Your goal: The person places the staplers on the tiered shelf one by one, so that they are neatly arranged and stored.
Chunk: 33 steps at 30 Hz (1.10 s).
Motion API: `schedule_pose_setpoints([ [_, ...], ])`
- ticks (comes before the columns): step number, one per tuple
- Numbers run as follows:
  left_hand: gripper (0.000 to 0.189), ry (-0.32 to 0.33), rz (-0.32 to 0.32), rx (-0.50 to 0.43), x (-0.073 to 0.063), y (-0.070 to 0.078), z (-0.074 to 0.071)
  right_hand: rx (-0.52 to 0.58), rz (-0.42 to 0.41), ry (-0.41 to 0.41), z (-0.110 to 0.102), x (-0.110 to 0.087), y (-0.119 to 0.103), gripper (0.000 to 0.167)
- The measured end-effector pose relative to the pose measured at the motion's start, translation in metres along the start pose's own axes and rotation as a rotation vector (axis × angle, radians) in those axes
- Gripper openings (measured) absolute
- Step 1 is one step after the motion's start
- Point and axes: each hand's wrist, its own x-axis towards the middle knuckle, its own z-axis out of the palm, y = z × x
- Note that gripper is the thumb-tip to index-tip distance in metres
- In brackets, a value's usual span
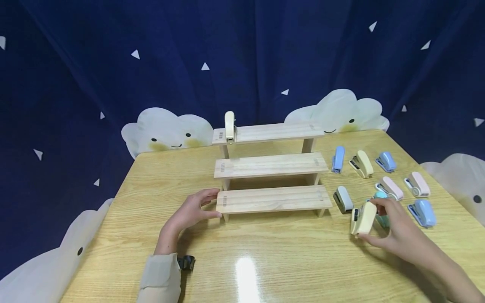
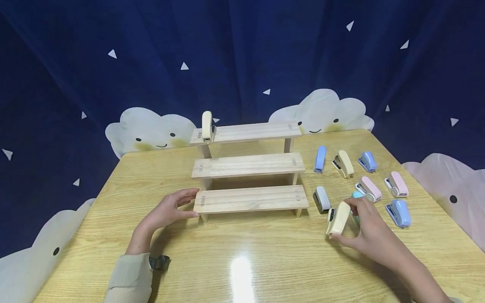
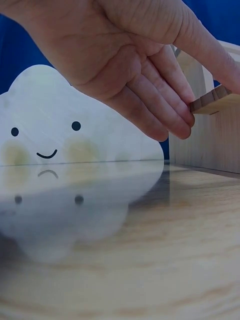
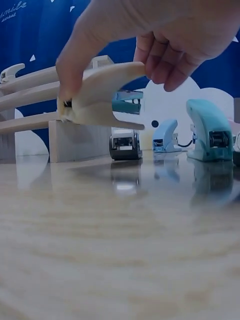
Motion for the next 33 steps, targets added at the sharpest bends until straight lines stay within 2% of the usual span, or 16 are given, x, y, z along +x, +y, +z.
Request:
schedule_pose_setpoints([
  [8,0.076,0.001,0.006,0.004,0.000,-0.001,-0.001,0.050,-0.006,0.083,-0.005,0.016,-0.007,0.099],
  [13,0.076,0.006,0.005,0.001,0.000,-0.001,-0.001,0.083,-0.052,0.142,-0.006,0.032,-0.014,0.102],
  [20,0.076,0.007,0.011,-0.007,0.001,-0.001,0.001,0.114,-0.071,0.157,-0.006,0.050,-0.020,0.102],
  [24,0.075,0.005,0.010,-0.019,0.001,0.000,0.002,0.159,-0.121,0.171,-0.006,0.063,-0.019,0.100],
  [28,0.075,0.006,0.017,-0.025,0.002,-0.001,0.002,0.179,-0.172,0.170,-0.007,0.082,-0.019,0.100],
  [33,0.075,0.020,0.006,-0.022,0.001,-0.002,0.002,0.147,-0.223,0.134,-0.008,0.112,-0.027,0.092],
])
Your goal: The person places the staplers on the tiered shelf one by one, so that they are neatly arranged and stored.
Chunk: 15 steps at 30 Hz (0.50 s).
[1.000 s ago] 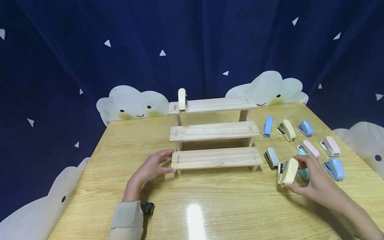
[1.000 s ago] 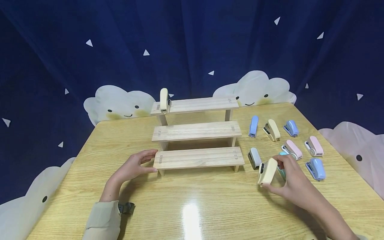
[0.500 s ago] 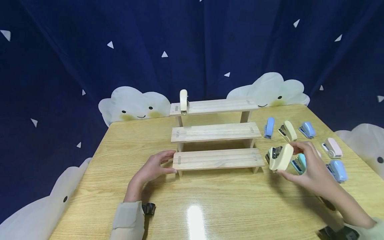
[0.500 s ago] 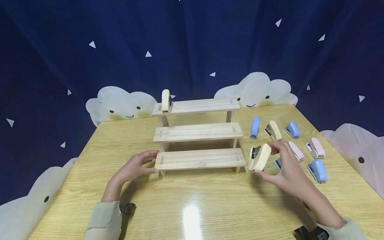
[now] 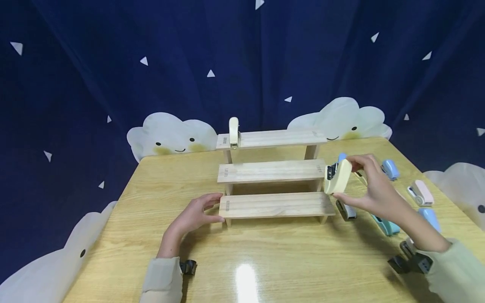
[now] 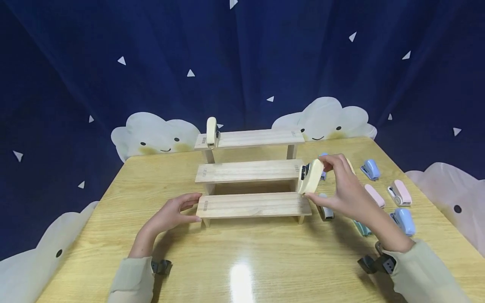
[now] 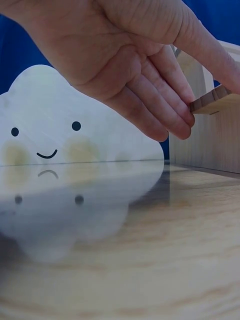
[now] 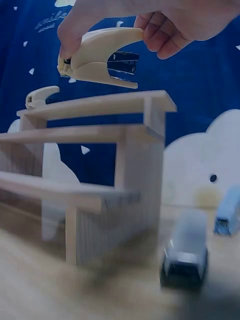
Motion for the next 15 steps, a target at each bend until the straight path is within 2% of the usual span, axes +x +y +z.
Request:
schedule_pose_setpoints([
  [9,0.076,-0.004,-0.016,-0.021,-0.002,-0.003,0.002,-0.032,-0.052,-0.056,0.014,0.054,-0.006,0.094],
  [15,0.076,0.005,-0.017,-0.018,-0.002,0.000,0.002,0.018,-0.071,-0.074,0.023,0.086,-0.006,0.090],
])
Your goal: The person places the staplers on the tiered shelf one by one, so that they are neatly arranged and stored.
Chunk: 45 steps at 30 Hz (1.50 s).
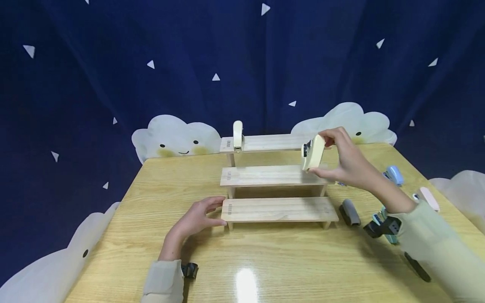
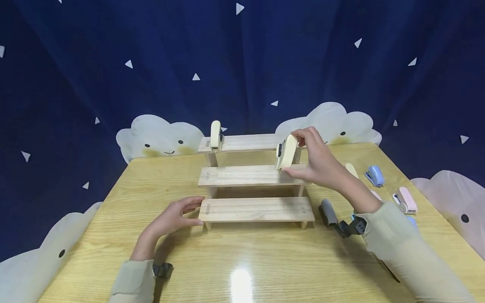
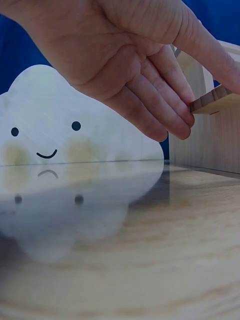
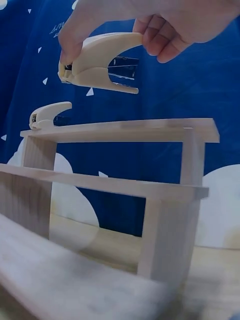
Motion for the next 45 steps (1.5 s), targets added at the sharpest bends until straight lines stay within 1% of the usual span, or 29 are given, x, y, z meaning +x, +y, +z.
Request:
schedule_pose_setpoints([
  [5,0.076,0.003,-0.003,0.005,0.001,0.002,-0.001,0.025,-0.025,-0.021,0.008,0.022,0.004,0.083],
  [10,0.076,0.001,0.009,0.008,0.001,0.000,-0.001,0.036,-0.036,-0.051,0.021,0.044,0.009,0.083],
  [14,0.076,0.000,0.007,0.007,0.001,-0.001,-0.001,0.060,-0.024,-0.080,0.031,0.059,0.009,0.082],
  [19,0.075,0.004,0.003,-0.002,0.000,0.000,0.000,0.085,-0.033,-0.113,0.041,0.075,0.007,0.079],
  [24,0.075,0.001,0.004,0.003,0.000,0.000,0.001,0.107,-0.041,-0.151,0.050,0.085,0.006,0.077],
  [30,0.076,0.004,-0.009,-0.004,0.000,0.000,0.001,0.094,0.003,-0.221,0.057,0.098,0.004,0.077],
  [33,0.076,0.006,-0.007,-0.007,-0.001,0.000,0.000,0.090,0.010,-0.251,0.061,0.105,0.005,0.077],
  [36,0.076,0.005,0.000,-0.007,-0.002,0.000,-0.001,0.076,-0.015,-0.276,0.066,0.110,0.006,0.074],
  [40,0.077,0.002,0.002,-0.008,-0.002,0.000,0.000,0.060,-0.066,-0.294,0.071,0.116,0.007,0.073],
  [43,0.077,0.002,-0.001,-0.004,-0.002,-0.001,0.000,0.048,-0.072,-0.317,0.072,0.119,0.007,0.073],
  [45,0.077,0.003,-0.001,0.000,-0.001,-0.001,0.000,0.042,-0.051,-0.344,0.073,0.121,0.006,0.072],
])
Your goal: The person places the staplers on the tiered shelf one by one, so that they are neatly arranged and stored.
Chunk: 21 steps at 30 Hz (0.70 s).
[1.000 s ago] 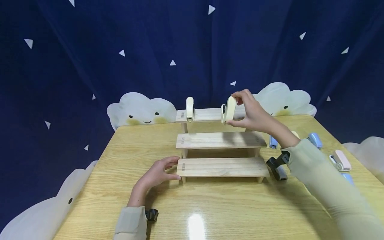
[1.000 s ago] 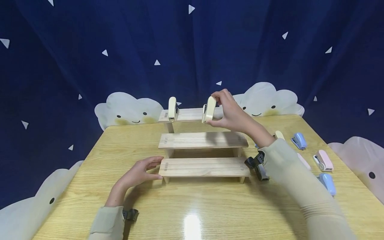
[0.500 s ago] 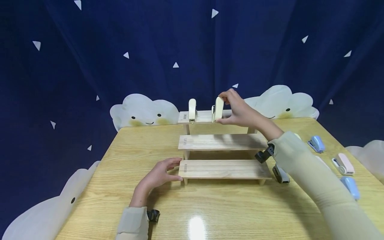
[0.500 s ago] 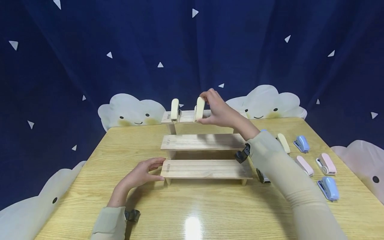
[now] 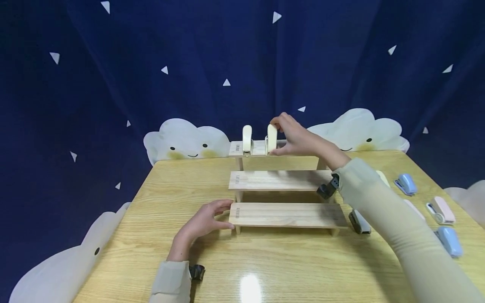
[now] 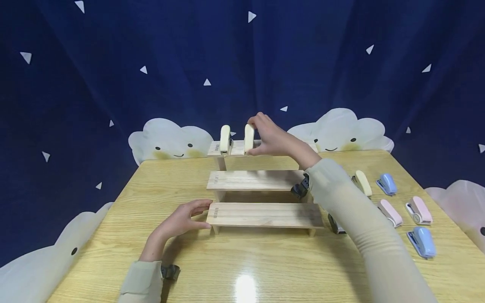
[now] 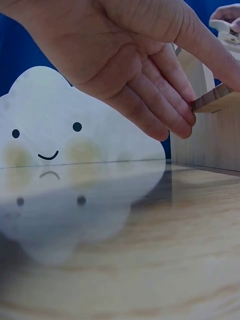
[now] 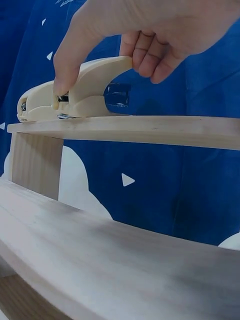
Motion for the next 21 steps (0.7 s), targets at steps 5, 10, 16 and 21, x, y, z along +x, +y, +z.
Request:
schedule_pose_setpoints([
  [5,0.076,-0.001,0.006,-0.006,0.000,0.000,0.001,0.009,0.077,-0.074,-0.002,0.003,-0.001,0.073],
  [10,0.076,-0.001,0.015,-0.002,0.000,0.001,0.001,0.018,0.117,-0.101,-0.003,0.006,-0.001,0.075],
  [16,0.076,-0.004,0.016,0.010,0.001,0.001,0.000,0.018,0.156,-0.121,-0.001,0.008,0.001,0.076],
  [21,0.076,0.001,0.008,0.012,0.001,0.001,-0.001,0.009,0.141,-0.125,-0.001,0.011,0.002,0.074],
])
